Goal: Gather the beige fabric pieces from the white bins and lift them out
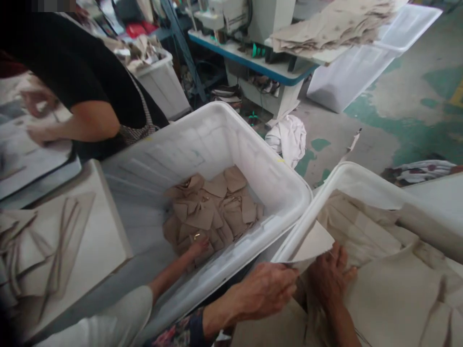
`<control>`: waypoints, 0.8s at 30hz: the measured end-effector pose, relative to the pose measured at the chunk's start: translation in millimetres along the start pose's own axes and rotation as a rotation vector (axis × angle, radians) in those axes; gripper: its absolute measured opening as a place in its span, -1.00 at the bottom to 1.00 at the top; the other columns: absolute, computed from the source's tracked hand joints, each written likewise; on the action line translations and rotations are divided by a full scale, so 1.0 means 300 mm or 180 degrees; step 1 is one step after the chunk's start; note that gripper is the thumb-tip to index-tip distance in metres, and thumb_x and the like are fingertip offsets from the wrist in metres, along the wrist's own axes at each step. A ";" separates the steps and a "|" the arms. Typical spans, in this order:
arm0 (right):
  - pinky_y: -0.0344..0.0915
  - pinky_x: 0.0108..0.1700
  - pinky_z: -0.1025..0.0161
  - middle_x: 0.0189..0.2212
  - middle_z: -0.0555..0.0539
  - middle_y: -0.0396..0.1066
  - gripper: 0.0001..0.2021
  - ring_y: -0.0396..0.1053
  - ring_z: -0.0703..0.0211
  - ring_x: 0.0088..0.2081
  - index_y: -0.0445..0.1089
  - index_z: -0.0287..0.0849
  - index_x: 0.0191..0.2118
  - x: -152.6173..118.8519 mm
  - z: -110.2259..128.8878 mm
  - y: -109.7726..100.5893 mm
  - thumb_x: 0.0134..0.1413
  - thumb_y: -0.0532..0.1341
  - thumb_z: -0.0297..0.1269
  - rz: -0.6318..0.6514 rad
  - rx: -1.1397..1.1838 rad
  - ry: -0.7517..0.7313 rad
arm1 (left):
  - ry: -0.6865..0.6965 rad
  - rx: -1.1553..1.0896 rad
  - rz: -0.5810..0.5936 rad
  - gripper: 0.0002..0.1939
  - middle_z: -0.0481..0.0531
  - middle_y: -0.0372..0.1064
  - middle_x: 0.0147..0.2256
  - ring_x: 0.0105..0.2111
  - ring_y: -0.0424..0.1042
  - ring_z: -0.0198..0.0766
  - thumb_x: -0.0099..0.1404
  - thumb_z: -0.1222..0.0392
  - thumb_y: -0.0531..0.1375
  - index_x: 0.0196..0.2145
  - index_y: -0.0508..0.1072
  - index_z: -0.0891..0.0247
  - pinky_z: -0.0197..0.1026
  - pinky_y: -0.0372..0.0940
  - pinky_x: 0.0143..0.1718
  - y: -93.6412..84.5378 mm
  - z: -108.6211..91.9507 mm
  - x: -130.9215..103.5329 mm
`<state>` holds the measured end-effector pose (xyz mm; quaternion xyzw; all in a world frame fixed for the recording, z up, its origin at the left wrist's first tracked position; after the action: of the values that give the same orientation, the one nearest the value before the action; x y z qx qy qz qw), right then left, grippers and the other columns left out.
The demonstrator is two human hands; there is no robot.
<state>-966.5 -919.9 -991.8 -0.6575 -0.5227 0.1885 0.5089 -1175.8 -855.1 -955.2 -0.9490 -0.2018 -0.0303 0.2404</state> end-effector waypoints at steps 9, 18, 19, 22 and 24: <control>0.16 0.17 -0.11 0.12 -0.36 0.22 -0.47 0.18 -0.23 0.15 0.13 -0.33 0.23 0.136 0.032 -0.372 0.25 -0.13 -0.15 -0.0610 0.1453 0.0314 | -0.0776 -0.1564 -0.1620 -0.69 -0.05 0.37 -0.57 -0.56 0.31 -0.40 0.23 0.33 -0.04 -0.29 0.50 0.31 -0.38 0.17 -0.45 -0.026 0.255 -0.041; 0.28 0.04 0.06 -0.12 -0.31 0.40 -0.69 0.36 -0.04 -0.04 0.34 -0.34 -0.14 0.434 0.548 -0.329 0.24 -0.06 -0.28 0.0318 0.1043 -0.1886 | -0.1708 -0.1156 -0.2254 -0.71 -0.07 0.36 -0.58 -0.54 0.34 -0.37 0.26 0.26 -0.05 -0.34 0.47 0.30 -0.33 0.19 -0.37 -0.033 0.567 -0.057; 0.29 0.01 0.08 -0.15 -0.29 0.41 -0.70 0.38 -0.03 -0.08 0.34 -0.31 -0.15 0.458 0.596 -0.272 0.25 -0.08 -0.28 0.0765 0.0767 -0.2018 | -0.1851 -0.1034 -0.2238 -0.70 -0.07 0.36 -0.57 -0.53 0.35 -0.37 0.26 0.26 -0.06 -0.33 0.47 0.30 -0.33 0.19 -0.36 -0.040 0.622 -0.060; 0.33 -0.09 0.11 -0.18 -0.24 0.43 -0.73 0.42 -0.03 -0.14 0.33 -0.26 -0.13 0.520 0.738 -0.145 0.26 -0.06 -0.29 0.1639 0.0248 -0.2336 | -0.2265 -0.0729 -0.2072 -0.68 -0.05 0.37 -0.55 -0.50 0.37 -0.35 0.26 0.28 -0.08 -0.32 0.46 0.31 -0.33 0.19 -0.37 -0.055 0.805 -0.078; 0.35 -0.15 0.11 -0.19 -0.25 0.44 -0.77 0.44 -0.07 -0.15 0.35 -0.26 -0.13 0.568 0.838 -0.077 0.23 0.01 -0.32 0.1905 0.0128 -0.2549 | -0.2497 -0.0571 -0.1979 -0.70 -0.02 0.38 -0.53 -0.46 0.38 -0.32 0.25 0.30 -0.08 -0.35 0.46 0.32 -0.30 0.20 -0.35 -0.064 0.936 -0.100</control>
<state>-1108.9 -652.9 -1026.9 -0.6447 -0.4617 0.5739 0.2044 -1222.1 -719.1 -1199.2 -0.8009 -0.5464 0.2411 0.0438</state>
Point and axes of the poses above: each hand's wrist, its own x-axis towards the middle knuckle, its own y-axis out of the palm, z = x × y, the point moved 7 cm from there along x, towards the middle knuckle
